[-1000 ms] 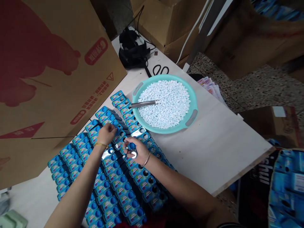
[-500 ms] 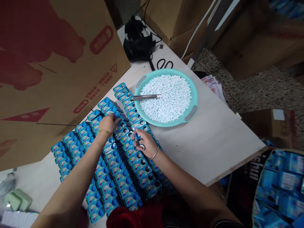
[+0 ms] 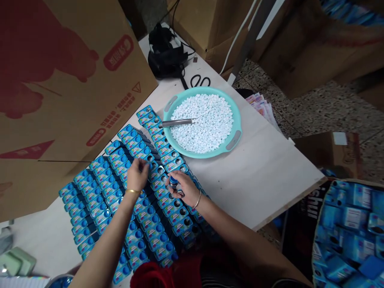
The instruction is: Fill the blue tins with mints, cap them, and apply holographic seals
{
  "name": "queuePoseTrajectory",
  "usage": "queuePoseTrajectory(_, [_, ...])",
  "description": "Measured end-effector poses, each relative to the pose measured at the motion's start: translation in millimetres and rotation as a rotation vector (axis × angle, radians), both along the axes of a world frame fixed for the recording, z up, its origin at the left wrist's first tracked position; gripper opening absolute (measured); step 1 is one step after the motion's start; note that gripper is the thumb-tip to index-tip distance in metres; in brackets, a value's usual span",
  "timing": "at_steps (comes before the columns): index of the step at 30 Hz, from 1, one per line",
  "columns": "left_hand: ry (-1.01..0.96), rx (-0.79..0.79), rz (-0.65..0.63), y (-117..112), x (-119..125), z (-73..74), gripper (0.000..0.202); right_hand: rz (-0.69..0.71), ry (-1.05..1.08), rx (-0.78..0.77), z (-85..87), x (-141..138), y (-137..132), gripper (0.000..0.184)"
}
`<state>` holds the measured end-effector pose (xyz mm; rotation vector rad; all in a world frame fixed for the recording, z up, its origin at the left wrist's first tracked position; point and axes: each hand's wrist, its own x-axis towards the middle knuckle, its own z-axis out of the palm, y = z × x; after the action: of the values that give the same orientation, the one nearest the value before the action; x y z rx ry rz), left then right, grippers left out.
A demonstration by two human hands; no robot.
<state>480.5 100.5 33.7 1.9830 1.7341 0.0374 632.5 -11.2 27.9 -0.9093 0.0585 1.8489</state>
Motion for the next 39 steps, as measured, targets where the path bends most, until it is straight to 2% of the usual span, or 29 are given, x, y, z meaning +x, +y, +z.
queuePoseTrajectory(2, [0.139, -0.027, 0.025, 25, 6, 2.0, 0.009, 0.005, 0.013, 0.017, -0.5, -1, 3, 0.037])
queuePoseTrajectory(5, [0.386, -0.176, -0.032, 54, 17, 2.9, 0.018, 0.011, 0.037, 0.024, -1.3, -1, 8, 0.043])
queuePoseTrajectory(8, [0.543, -0.294, -0.090, 71, 23, 1.6, 0.032, 0.027, 0.055, 0.013, -1.3, -2, 13, 0.046])
queuePoseTrajectory(11, [0.615, -0.318, -0.098, 76, 25, 2.9, 0.041, 0.069, 0.087, 0.006, 0.9, -3, 17, 0.047])
queuePoseTrajectory(13, [0.604, -0.281, -0.100, 71, 24, 7.9, 0.039, 0.096, 0.086, -0.001, 3.3, -4, 18, 0.046])
queuePoseTrajectory(15, [0.457, -0.202, -0.139, 57, 22, 15.9, 0.032, 0.111, 0.071, -0.019, 5.2, -5, 18, 0.047])
queuePoseTrajectory(17, [0.146, -0.153, -0.251, 35, 18, 24.6, 0.026, 0.127, 0.067, -0.028, 5.5, -6, 17, 0.048])
queuePoseTrajectory(19, [-0.200, -0.174, -0.398, 8, 14, 31.6, 0.022, 0.156, 0.064, -0.022, 3.9, -8, 14, 0.050])
queuePoseTrajectory(21, [-0.396, -0.209, -0.452, -16, 9, 35.5, 0.016, 0.193, 0.060, -0.007, 1.0, -12, 11, 0.050])
queuePoseTrajectory(24, [-0.427, -0.211, -0.378, -40, 2, 35.8, 0.018, 0.244, 0.096, -0.016, -3.2, -18, 5, 0.050])
queuePoseTrajectory(26, [-0.419, -0.233, -0.382, -46, -2, 33.6, 0.015, 0.272, 0.139, -0.050, -5.0, -20, 1, 0.051])
queuePoseTrajectory(29, [-0.390, -0.276, -0.418, -49, -7, 29.3, 0.014, 0.298, 0.157, -0.088, -6.3, -21, -2, 0.052])
queuePoseTrajectory(33, [-0.385, -0.249, -0.410, -49, -5, 24.3, 0.009, 0.311, 0.180, -0.091, -6.1, -17, 0, 0.048])
queuePoseTrajectory(36, [-0.498, -0.195, -0.385, -48, 0, 23.1, 0.013, 0.276, 0.215, -0.087, -6.0, -14, 4, 0.046])
queuePoseTrajectory(39, [-0.499, -0.071, -0.369, -50, 6, 23.5, 0.016, 0.239, 0.232, -0.082, -7.5, -14, 5, 0.046])
